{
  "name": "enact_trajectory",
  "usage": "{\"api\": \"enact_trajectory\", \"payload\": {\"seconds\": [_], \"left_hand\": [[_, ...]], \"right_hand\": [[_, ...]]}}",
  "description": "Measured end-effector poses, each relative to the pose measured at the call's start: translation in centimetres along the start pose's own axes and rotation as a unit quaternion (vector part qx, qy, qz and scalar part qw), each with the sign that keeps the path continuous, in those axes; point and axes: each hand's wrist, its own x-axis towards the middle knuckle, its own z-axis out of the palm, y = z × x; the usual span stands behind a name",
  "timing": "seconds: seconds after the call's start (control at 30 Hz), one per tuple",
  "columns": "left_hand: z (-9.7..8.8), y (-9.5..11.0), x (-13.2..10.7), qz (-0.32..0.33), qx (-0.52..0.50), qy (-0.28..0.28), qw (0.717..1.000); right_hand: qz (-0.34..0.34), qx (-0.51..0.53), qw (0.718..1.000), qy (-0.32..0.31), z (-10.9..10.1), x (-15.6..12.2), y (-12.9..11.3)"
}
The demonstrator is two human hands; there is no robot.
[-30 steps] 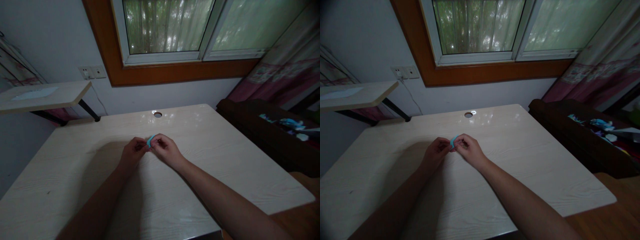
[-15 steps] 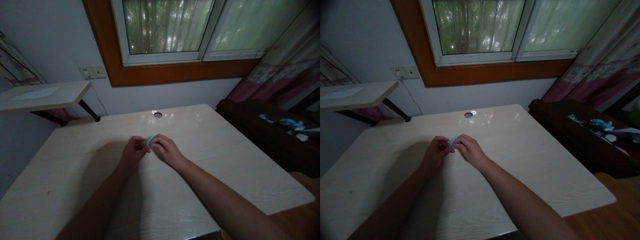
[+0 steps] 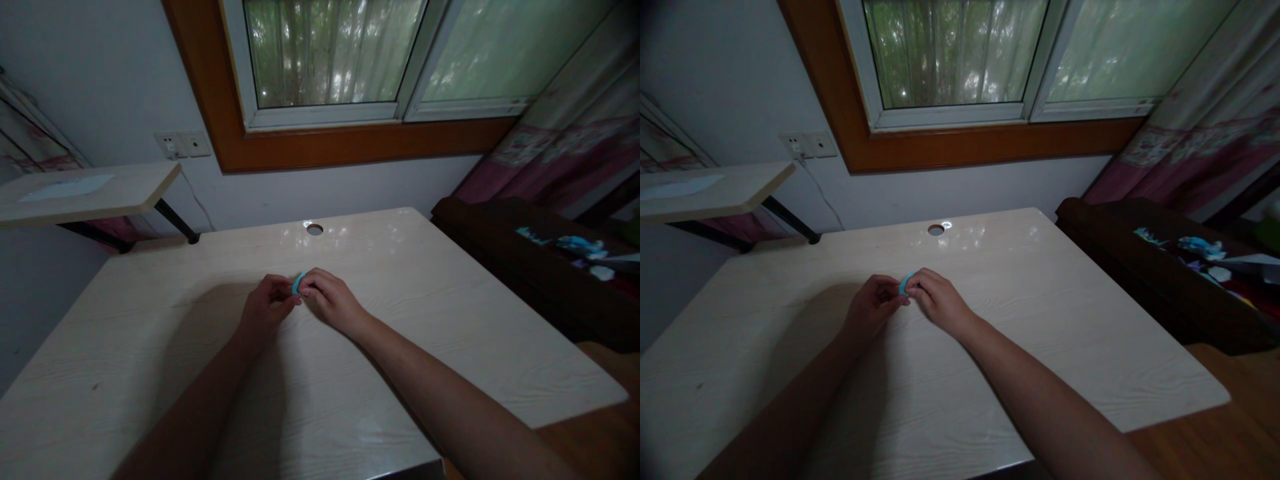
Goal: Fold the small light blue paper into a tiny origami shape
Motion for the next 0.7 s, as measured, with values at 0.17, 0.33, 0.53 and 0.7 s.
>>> {"api": "enact_trajectory", "payload": {"seconds": [0.17,0.33,0.53,0.7], "left_hand": [[0.04,0.14,0.07,-0.004,0.004,0.001,1.0],[0.04,-0.13,0.07,-0.003,0.007,0.006,1.0],[0.05,-0.28,0.11,-0.003,0.007,0.01,1.0],[0.04,-0.38,0.15,-0.004,-0.001,0.001,1.0]], "right_hand": [[-0.008,-0.003,1.0,-0.001,0.04,-0.03,0.04],[-0.001,0.004,1.0,0.01,0.15,-0.23,0.21],[0.023,0.009,0.999,0.029,0.34,-0.39,0.07],[0.052,0.017,0.997,0.048,0.68,-0.45,0.21]]}}
